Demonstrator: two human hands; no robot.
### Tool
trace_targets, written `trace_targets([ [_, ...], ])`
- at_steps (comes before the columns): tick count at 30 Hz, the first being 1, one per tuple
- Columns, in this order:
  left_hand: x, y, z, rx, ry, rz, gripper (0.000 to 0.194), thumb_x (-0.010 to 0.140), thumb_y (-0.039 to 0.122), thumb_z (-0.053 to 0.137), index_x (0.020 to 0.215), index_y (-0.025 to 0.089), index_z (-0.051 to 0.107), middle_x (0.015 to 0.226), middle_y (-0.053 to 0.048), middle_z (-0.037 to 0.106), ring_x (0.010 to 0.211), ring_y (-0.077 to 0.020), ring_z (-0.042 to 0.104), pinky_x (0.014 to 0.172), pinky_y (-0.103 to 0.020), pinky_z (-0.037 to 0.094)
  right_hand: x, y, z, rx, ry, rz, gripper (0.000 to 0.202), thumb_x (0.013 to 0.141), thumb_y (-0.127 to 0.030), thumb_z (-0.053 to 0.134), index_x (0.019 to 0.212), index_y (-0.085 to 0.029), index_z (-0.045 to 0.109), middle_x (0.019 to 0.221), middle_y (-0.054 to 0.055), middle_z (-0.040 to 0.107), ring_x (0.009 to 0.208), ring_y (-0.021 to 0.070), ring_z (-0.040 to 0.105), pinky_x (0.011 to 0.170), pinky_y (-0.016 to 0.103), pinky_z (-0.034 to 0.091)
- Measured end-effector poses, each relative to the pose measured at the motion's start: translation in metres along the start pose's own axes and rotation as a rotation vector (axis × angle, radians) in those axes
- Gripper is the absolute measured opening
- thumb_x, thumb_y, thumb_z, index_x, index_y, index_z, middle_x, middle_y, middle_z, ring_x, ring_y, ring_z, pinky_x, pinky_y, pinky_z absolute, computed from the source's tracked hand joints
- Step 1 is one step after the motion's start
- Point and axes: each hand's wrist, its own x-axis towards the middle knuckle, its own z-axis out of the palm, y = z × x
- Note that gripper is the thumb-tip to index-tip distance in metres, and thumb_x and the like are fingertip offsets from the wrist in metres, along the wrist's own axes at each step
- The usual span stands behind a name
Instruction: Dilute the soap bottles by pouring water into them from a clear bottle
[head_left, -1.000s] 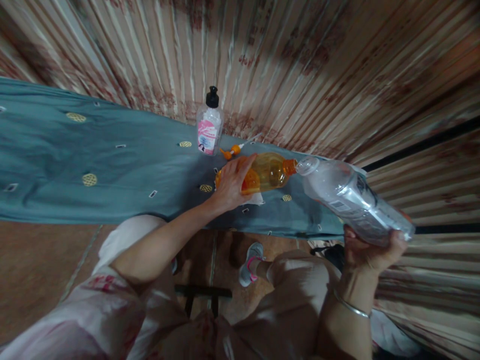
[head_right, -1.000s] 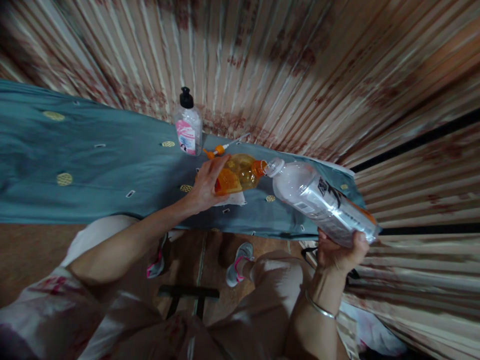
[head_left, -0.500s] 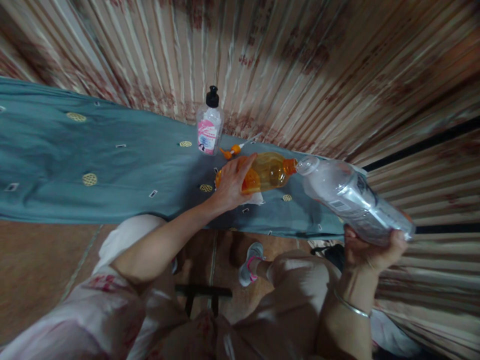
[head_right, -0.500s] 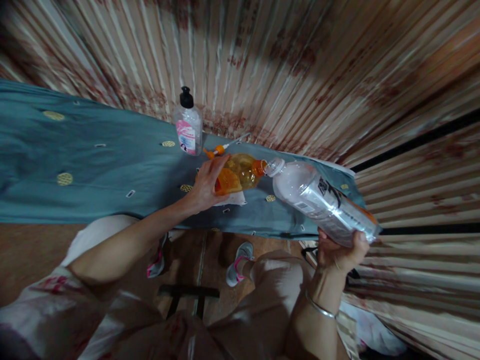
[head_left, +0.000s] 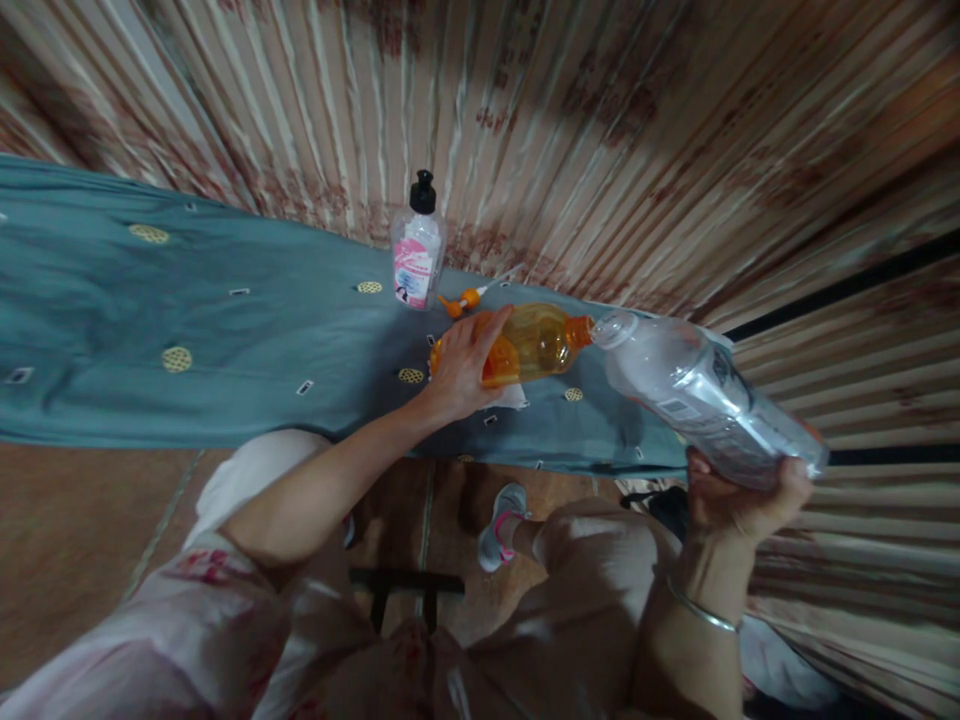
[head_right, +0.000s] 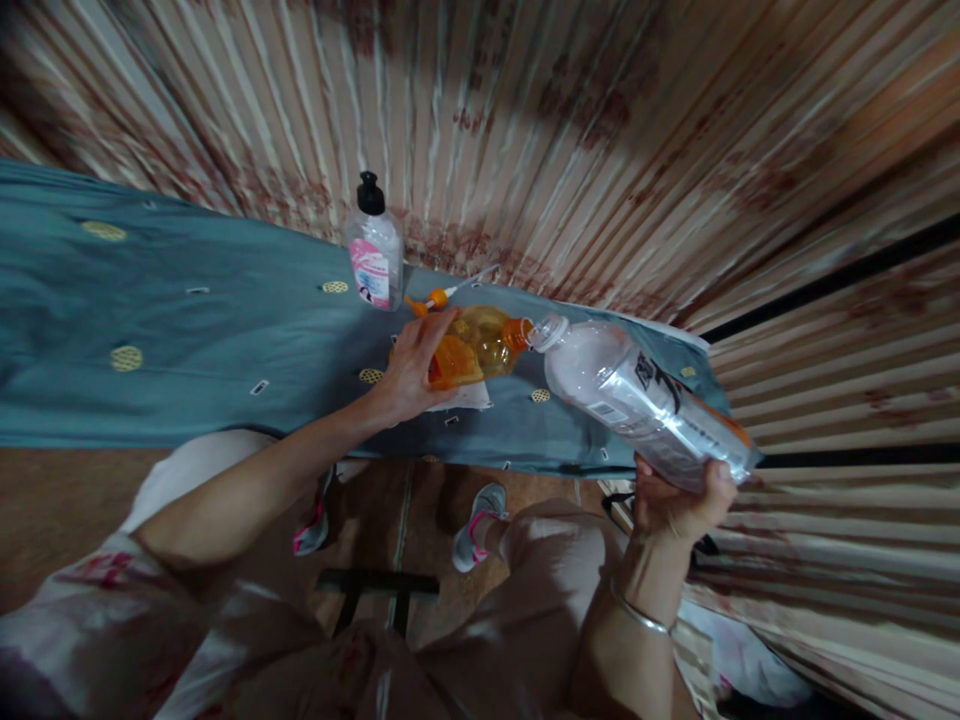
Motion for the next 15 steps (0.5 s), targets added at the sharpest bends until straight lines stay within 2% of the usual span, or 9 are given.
trace_targets([
  [5, 0.0003, 0.0001, 0.0000, 0.009, -0.005, -0.005, 0.104, 0.068, 0.020, 0.083, 0.157, 0.019, 0.029, 0.149, -0.018, 0.049, 0.135, -0.0369, 0.047, 0.115, -0.055, 0.037, 0.0002, 0.0003, -0.0012, -0.009, -0.011, 0.006, 0.051, 0.053, -0.049, 0.071, 0.100, -0.030, 0.066, 0.104, -0.002, 0.065, 0.071, 0.0133, 0.052, 0.034, 0.016, 0.031],
  [10, -0.0002, -0.0019, 0.0008, 0.012, -0.008, 0.005, 0.106, 0.070, 0.022, 0.083, 0.159, 0.024, 0.026, 0.152, -0.016, 0.047, 0.137, -0.0371, 0.046, 0.115, -0.055, 0.037, 0.0009, 0.0013, -0.0039, -0.010, 0.008, 0.011, 0.048, 0.055, -0.047, 0.070, 0.100, -0.031, 0.066, 0.103, -0.002, 0.065, 0.075, 0.0145, 0.054, 0.034, 0.016, 0.033],
  [15, -0.0007, -0.0016, 0.0002, 0.015, -0.012, 0.002, 0.106, 0.069, 0.022, 0.084, 0.158, 0.019, 0.027, 0.151, -0.018, 0.047, 0.136, -0.0363, 0.046, 0.116, -0.054, 0.037, 0.0003, 0.0003, -0.0026, -0.010, 0.025, 0.022, 0.049, 0.053, -0.047, 0.071, 0.099, -0.030, 0.065, 0.100, -0.003, 0.064, 0.072, 0.0138, 0.053, 0.035, 0.016, 0.032],
])
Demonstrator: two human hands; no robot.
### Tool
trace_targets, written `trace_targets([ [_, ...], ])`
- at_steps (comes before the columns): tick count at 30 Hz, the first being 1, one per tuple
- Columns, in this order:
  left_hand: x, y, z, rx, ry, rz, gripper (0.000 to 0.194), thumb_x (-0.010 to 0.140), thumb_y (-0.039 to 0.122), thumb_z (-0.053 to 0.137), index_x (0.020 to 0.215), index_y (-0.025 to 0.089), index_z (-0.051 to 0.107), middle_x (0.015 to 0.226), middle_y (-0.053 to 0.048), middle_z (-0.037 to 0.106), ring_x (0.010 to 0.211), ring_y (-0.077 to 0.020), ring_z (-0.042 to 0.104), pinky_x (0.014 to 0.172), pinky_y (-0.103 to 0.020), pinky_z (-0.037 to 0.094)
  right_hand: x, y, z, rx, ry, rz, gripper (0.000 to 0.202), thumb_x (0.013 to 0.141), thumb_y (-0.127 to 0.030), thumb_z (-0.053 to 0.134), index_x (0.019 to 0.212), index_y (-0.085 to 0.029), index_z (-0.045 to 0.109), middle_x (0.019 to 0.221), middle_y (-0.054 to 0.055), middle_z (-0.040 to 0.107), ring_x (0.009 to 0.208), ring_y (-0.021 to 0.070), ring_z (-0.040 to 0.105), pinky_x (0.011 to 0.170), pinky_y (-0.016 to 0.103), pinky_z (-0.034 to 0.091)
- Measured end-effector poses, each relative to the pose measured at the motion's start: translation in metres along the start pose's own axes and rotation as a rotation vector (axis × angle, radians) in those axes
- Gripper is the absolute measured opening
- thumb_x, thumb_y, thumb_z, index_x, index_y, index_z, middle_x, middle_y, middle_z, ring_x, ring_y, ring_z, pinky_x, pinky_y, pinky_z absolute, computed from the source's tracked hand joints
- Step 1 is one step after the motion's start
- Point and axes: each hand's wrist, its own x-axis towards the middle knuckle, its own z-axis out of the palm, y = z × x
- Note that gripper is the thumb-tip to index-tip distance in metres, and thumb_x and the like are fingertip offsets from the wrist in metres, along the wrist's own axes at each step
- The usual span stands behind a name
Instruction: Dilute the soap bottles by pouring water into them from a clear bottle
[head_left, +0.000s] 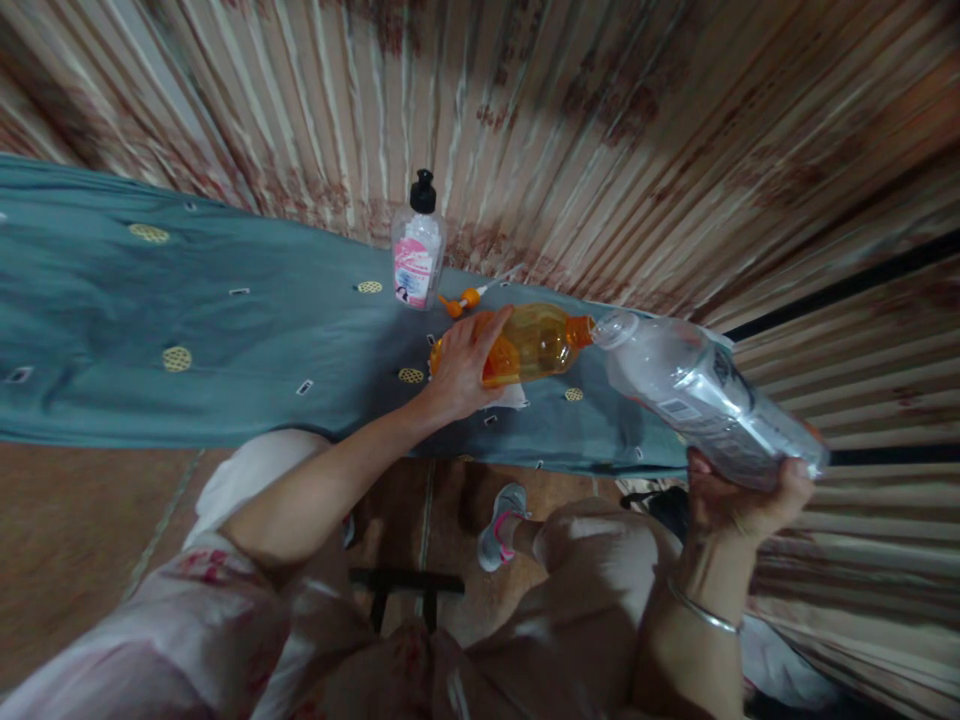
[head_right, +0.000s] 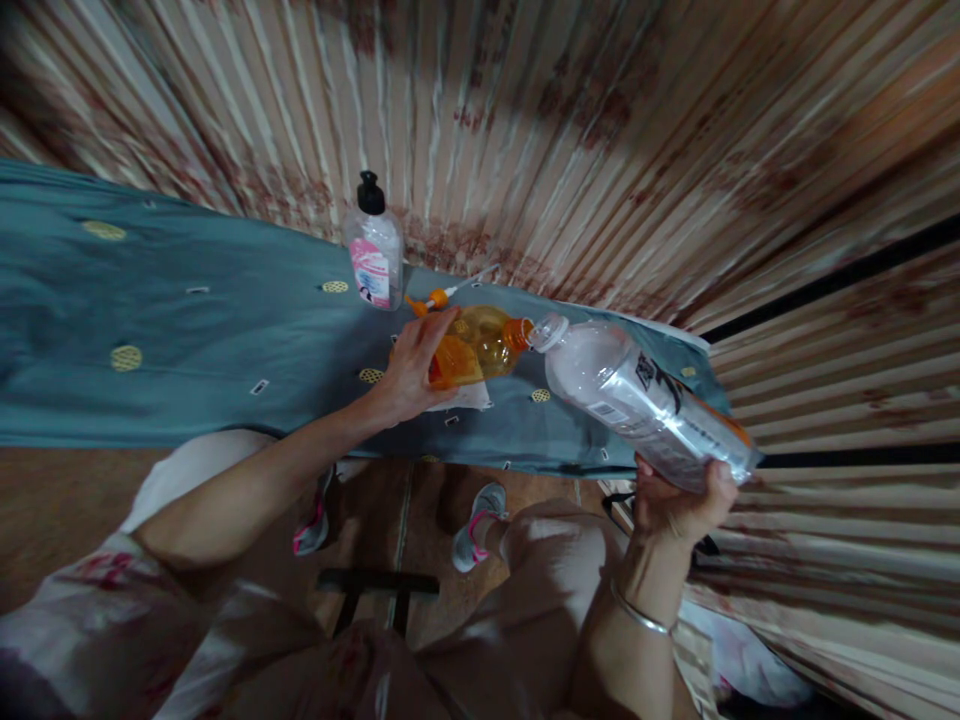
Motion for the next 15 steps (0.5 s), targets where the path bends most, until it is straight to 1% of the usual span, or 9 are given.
trace_targets([
  [7, 0.0005, -0.0008, 0.0005, -0.008, 0.003, 0.002, 0.104, 0.070, 0.025, 0.083, 0.158, 0.020, 0.027, 0.151, -0.018, 0.047, 0.136, -0.0369, 0.047, 0.116, -0.055, 0.036, -0.0013, -0.0019, 0.0031, -0.008, -0.008, -0.011, 0.048, 0.053, -0.048, 0.071, 0.097, -0.030, 0.065, 0.099, -0.003, 0.064, 0.071, 0.0133, 0.053, 0.035, 0.016, 0.031],
  [12, 0.0010, -0.0013, 0.0014, -0.003, 0.008, 0.001, 0.102, 0.072, 0.026, 0.082, 0.159, 0.023, 0.027, 0.151, -0.016, 0.048, 0.136, -0.0365, 0.047, 0.116, -0.056, 0.036, -0.0014, -0.0015, 0.0032, 0.012, -0.002, -0.010, 0.047, 0.052, -0.047, 0.073, 0.096, -0.030, 0.067, 0.098, -0.004, 0.062, 0.071, 0.0129, 0.052, 0.033, 0.016, 0.031],
  [15, 0.0009, -0.0015, 0.0017, -0.011, 0.014, 0.009, 0.103, 0.072, 0.027, 0.083, 0.158, 0.022, 0.028, 0.151, -0.016, 0.047, 0.135, -0.0363, 0.046, 0.115, -0.055, 0.037, -0.0010, -0.0008, 0.0025, 0.024, -0.016, -0.015, 0.047, 0.053, -0.047, 0.073, 0.096, -0.030, 0.067, 0.099, -0.004, 0.061, 0.071, 0.0129, 0.053, 0.032, 0.016, 0.031],
])
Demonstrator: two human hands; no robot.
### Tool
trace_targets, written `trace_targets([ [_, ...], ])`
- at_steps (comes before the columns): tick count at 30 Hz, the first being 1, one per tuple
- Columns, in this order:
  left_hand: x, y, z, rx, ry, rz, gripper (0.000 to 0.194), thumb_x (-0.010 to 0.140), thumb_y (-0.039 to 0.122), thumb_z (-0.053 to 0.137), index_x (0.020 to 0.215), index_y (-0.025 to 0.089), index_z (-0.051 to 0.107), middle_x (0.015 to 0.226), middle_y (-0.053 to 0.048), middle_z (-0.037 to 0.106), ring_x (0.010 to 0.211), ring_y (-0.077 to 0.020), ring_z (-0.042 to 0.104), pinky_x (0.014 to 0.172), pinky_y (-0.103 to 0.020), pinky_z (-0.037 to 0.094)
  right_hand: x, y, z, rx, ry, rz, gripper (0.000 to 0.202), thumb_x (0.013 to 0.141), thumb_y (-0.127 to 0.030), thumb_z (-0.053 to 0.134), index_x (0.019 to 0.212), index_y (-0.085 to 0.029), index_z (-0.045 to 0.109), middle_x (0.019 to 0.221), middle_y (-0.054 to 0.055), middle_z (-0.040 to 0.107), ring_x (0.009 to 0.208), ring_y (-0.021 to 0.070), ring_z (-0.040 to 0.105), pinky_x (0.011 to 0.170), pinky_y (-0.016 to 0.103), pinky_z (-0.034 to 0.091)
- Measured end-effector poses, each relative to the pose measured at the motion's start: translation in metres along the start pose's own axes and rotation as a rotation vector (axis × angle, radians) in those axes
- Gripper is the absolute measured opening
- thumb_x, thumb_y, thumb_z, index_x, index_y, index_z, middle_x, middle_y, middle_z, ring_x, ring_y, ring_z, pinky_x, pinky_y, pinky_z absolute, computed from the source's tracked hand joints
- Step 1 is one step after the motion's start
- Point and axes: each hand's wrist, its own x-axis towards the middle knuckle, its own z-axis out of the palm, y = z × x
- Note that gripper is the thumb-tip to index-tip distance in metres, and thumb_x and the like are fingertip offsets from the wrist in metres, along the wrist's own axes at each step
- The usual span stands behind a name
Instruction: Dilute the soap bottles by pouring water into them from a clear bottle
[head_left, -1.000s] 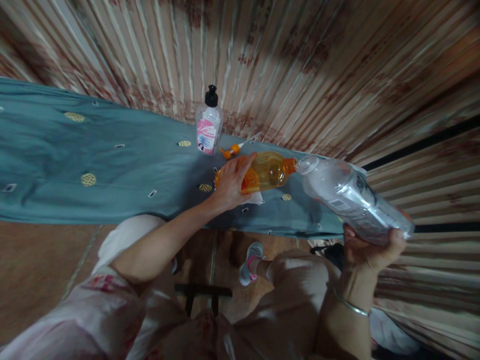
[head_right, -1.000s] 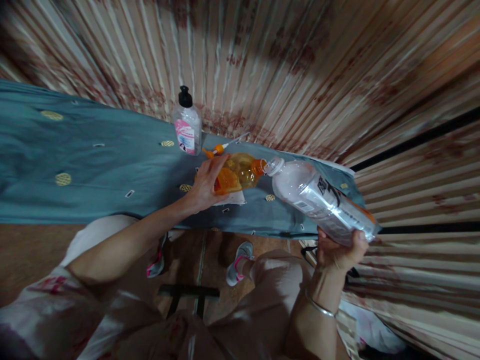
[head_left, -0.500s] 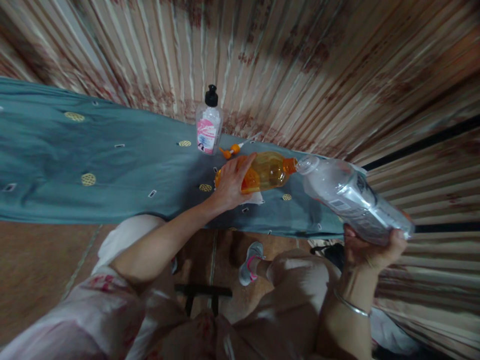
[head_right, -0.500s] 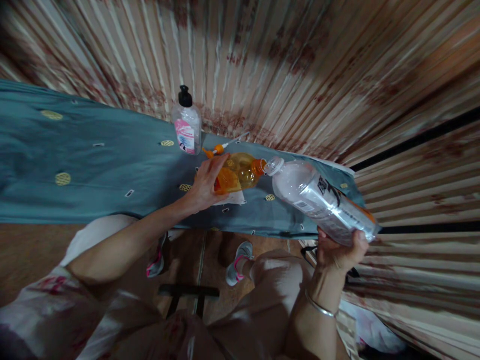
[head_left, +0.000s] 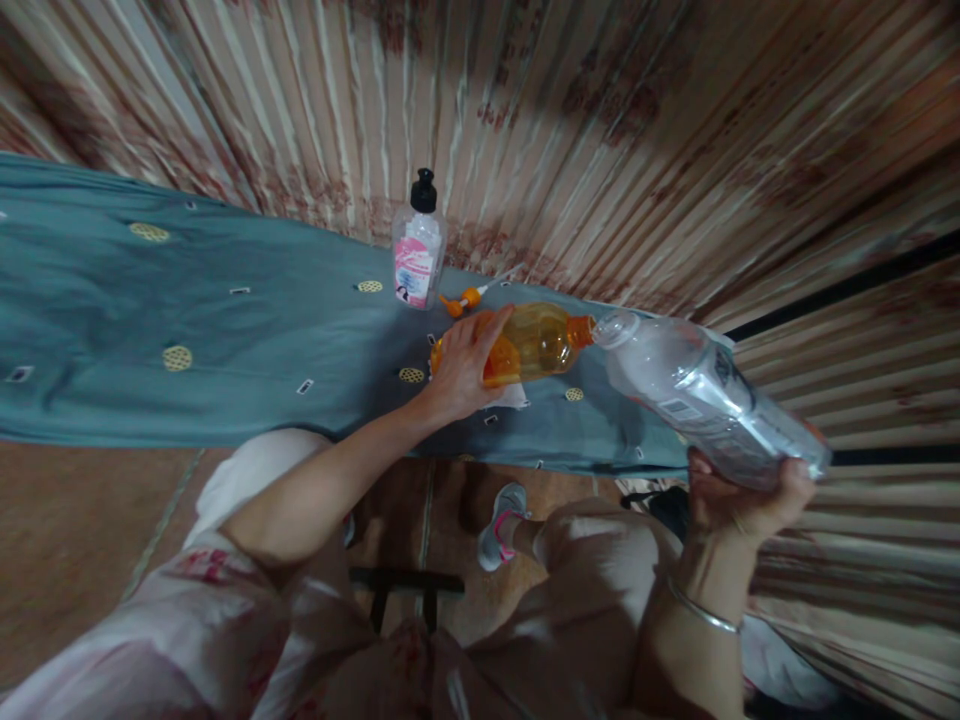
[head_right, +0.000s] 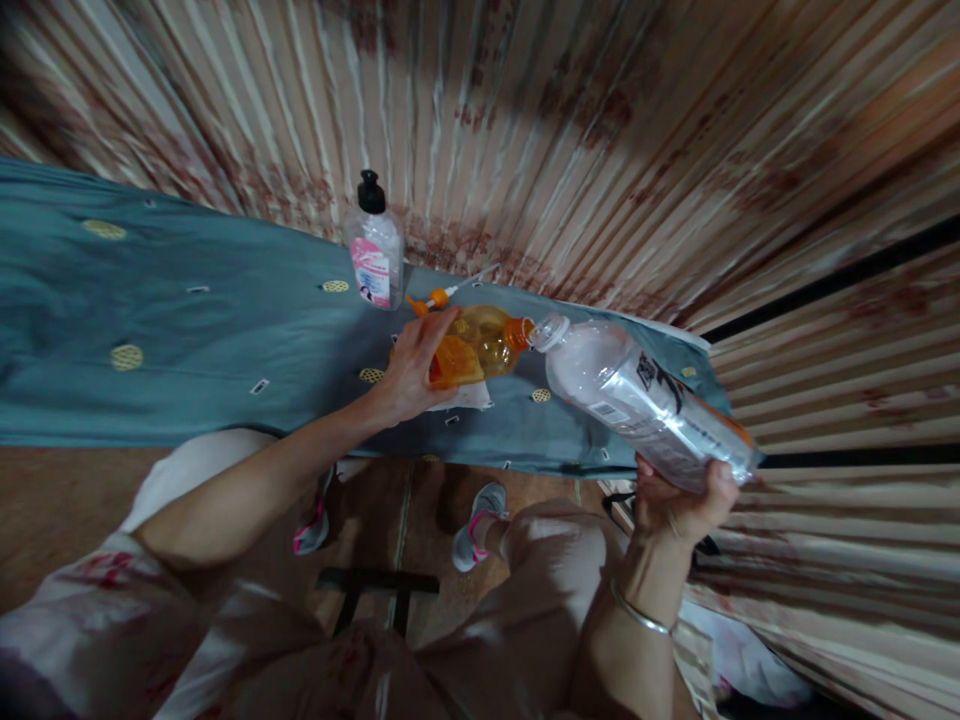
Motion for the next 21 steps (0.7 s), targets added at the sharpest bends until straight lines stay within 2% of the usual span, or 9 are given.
trace_targets([
  [13, -0.0005, 0.0001, -0.0005, 0.010, -0.009, -0.007, 0.105, 0.070, 0.024, 0.083, 0.158, 0.020, 0.027, 0.150, -0.017, 0.047, 0.136, -0.0362, 0.046, 0.115, -0.054, 0.037, 0.0005, -0.0010, -0.0001, -0.059, 0.002, 0.004, 0.049, 0.052, -0.050, 0.068, 0.097, -0.030, 0.065, 0.101, -0.001, 0.065, 0.072, 0.0138, 0.054, 0.035, 0.016, 0.032],
  [21, -0.0002, -0.0017, 0.0020, 0.004, 0.012, 0.008, 0.104, 0.071, 0.024, 0.082, 0.158, 0.023, 0.026, 0.150, -0.016, 0.048, 0.135, -0.0357, 0.047, 0.114, -0.055, 0.037, -0.0009, -0.0020, 0.0011, -0.063, 0.019, 0.019, 0.047, 0.054, -0.049, 0.068, 0.097, -0.031, 0.065, 0.101, -0.002, 0.063, 0.074, 0.0140, 0.054, 0.036, 0.015, 0.032],
])
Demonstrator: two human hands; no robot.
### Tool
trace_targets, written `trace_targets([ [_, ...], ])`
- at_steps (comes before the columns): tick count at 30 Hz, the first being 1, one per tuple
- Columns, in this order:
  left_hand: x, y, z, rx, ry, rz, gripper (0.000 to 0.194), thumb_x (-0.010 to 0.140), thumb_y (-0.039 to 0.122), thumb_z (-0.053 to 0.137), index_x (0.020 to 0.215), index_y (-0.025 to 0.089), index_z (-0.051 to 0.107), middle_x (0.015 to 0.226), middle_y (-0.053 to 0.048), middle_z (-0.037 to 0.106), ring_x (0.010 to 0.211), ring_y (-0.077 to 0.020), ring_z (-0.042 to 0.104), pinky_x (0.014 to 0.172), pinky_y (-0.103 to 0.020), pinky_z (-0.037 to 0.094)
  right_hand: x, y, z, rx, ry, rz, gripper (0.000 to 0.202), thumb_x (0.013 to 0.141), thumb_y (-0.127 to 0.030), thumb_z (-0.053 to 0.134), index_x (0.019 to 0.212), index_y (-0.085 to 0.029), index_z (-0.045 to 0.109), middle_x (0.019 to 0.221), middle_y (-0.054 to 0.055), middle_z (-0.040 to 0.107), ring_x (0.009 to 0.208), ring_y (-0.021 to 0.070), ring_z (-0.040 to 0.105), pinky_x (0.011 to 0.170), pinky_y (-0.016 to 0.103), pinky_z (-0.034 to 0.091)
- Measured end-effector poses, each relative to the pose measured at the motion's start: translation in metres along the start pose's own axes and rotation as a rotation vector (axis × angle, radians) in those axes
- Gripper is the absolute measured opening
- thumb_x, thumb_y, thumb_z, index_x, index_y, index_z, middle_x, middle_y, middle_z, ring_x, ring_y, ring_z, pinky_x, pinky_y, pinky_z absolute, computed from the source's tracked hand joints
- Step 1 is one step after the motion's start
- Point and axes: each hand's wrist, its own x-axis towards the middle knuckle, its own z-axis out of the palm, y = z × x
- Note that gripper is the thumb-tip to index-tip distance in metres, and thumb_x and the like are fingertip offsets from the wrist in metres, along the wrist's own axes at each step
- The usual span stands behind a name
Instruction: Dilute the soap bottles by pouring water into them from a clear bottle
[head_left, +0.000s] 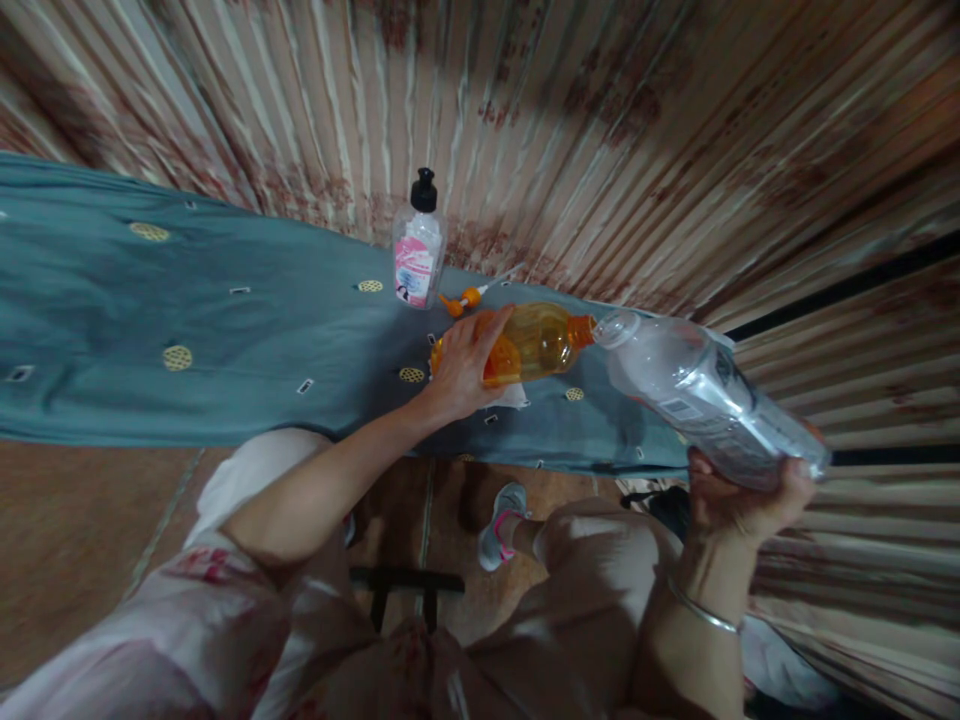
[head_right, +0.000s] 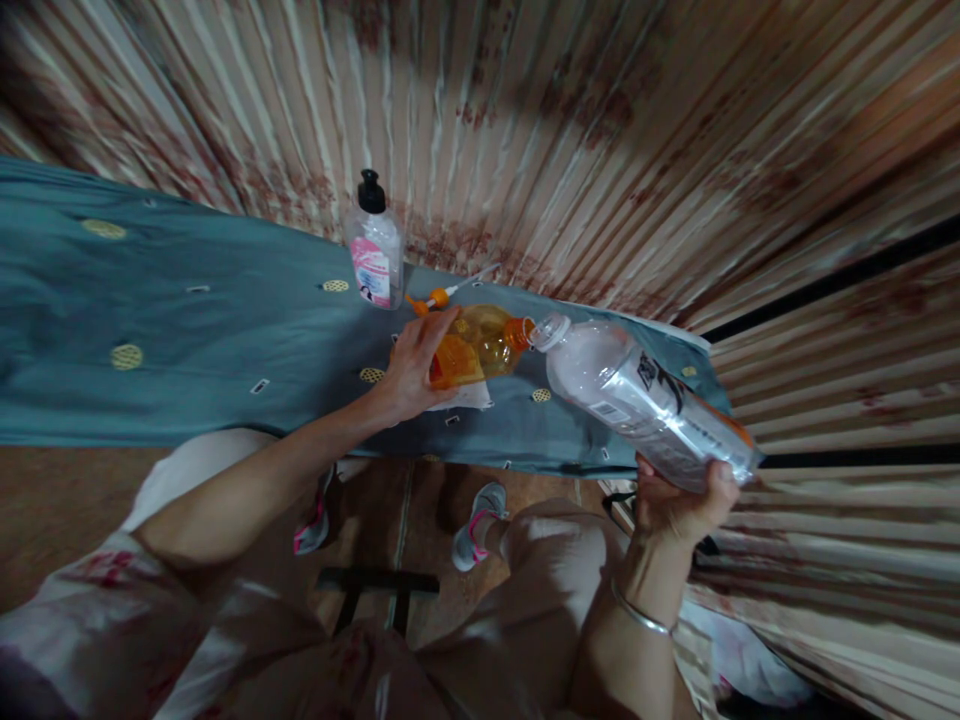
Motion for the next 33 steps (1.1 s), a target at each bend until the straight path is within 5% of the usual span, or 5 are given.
trace_targets([
  [33, 0.0002, 0.0044, -0.0021, 0.004, -0.009, -0.036, 0.102, 0.070, 0.022, 0.082, 0.158, 0.022, 0.029, 0.150, -0.016, 0.048, 0.135, -0.0353, 0.047, 0.116, -0.055, 0.037, 0.0004, 0.0005, 0.0003, 0.029, -0.014, -0.016, 0.049, 0.052, -0.047, 0.068, 0.098, -0.030, 0.066, 0.106, -0.001, 0.065, 0.076, 0.0149, 0.055, 0.036, 0.015, 0.031],
])
